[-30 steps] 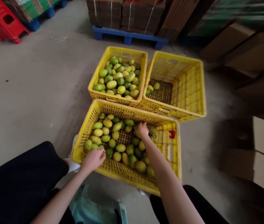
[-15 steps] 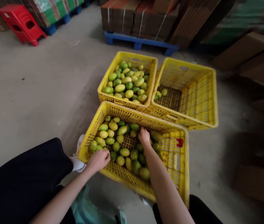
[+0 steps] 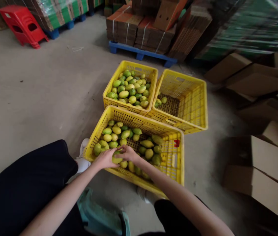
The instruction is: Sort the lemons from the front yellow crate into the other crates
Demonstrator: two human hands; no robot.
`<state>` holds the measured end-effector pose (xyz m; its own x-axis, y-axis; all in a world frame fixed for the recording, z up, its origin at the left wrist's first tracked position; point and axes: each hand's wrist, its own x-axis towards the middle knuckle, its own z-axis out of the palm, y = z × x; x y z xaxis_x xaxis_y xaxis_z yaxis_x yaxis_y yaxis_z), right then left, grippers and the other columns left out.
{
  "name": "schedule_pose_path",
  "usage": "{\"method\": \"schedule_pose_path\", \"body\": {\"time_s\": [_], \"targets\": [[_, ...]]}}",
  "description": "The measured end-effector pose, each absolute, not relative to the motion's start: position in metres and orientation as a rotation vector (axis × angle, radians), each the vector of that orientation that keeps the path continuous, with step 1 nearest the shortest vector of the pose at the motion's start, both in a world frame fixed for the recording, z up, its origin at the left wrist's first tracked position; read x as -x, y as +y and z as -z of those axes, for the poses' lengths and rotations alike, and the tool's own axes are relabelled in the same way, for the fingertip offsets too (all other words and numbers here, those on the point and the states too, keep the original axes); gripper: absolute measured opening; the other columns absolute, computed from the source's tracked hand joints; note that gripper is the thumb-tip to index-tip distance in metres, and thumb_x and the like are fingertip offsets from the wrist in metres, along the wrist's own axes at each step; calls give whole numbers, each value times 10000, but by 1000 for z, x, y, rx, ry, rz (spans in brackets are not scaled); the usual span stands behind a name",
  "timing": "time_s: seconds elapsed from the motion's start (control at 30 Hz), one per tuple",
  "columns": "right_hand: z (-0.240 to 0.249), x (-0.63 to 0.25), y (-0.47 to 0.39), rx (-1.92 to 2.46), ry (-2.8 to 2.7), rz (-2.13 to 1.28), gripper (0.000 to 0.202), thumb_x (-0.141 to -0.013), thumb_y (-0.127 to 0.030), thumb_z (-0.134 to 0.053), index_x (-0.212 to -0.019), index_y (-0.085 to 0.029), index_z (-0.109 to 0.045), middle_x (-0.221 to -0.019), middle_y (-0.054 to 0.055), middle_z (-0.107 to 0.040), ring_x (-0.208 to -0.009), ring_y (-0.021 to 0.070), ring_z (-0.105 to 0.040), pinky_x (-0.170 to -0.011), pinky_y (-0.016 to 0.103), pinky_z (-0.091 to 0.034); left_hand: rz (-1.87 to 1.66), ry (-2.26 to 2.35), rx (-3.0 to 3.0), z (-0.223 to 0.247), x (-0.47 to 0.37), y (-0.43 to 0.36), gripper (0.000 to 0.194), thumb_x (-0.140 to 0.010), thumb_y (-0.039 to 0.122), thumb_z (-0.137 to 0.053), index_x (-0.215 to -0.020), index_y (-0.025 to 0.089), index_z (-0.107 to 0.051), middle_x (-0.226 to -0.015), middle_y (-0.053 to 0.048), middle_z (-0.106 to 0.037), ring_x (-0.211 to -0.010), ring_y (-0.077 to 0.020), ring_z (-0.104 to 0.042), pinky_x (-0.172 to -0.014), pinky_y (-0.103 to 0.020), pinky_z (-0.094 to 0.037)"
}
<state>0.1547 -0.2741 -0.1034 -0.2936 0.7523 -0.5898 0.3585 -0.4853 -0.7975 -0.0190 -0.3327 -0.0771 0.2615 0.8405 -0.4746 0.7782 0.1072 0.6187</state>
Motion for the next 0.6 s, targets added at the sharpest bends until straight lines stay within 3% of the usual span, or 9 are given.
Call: {"method": "schedule_pose_path", "body": {"time_s": [0.1,0.17,0.23,0.3,0.47,0.6], "targets": [[101,-150,-268,1793,-1484,-1722,266,-823,-442,-714,-848,-182,-663,-709,13,-693,-641,174,-668,-603,289,-570,-44,1595,-1687,75,18,-332,623,-751,353,-740,-1314,167,-552,-1228,-167,-698,-1151,-351,-665,-956,-405,-502],[105,-159,-255,1946,-1543,-1559,274,-964,-410,-520,-868,-181,-636,-801,54,-710,-794,194,-696,-738,303,-568,4,1655,-1712,73,16,-332,600,-760,339,-724,-1307,168,-546,-1240,-174,-687,-1125,-353,-672,-934,-407,-503],[114,-169,-242,2093,-1622,-1434,225,-983,-336,-502,-896,-176,-634,-926,93,-723,-975,229,-689,-854,323,-538,33,1672,-1722,71,14,-333,590,-776,346,-711,-1311,170,-532,-1236,-177,-683,-1105,-352,-678,-915,-410,-504],[128,-172,-233,2219,-1712,-1391,127,-942,-273,-602,-955,-157,-650,-1031,123,-721,-1082,261,-663,-922,354,-517,44,1666,-1734,71,13,-334,569,-791,354,-697,-1304,176,-527,-1228,-172,-682,-1103,-348,-676,-905,-406,-504],[165,-148,-222,2408,-1873,-1408,365,-945,-365,-666,-1244,-161,-617,-1264,105,-648,-1108,246,-653,-948,468,-552,86,1656,-1744,75,11,-335,547,-786,362,-682,-1282,190,-530,-1217,-157,-681,-1108,-337,-674,-899,-398,-507],[179,-130,-220,2439,-1907,-1416,383,-963,-382,-639,-1284,-176,-601,-1292,101,-632,-1109,244,-652,-938,468,-563,69,1673,-1726,76,10,-335,540,-784,361,-677,-1276,198,-525,-1220,-153,-685,-1117,-328,-671,-916,-395,-506]]}}
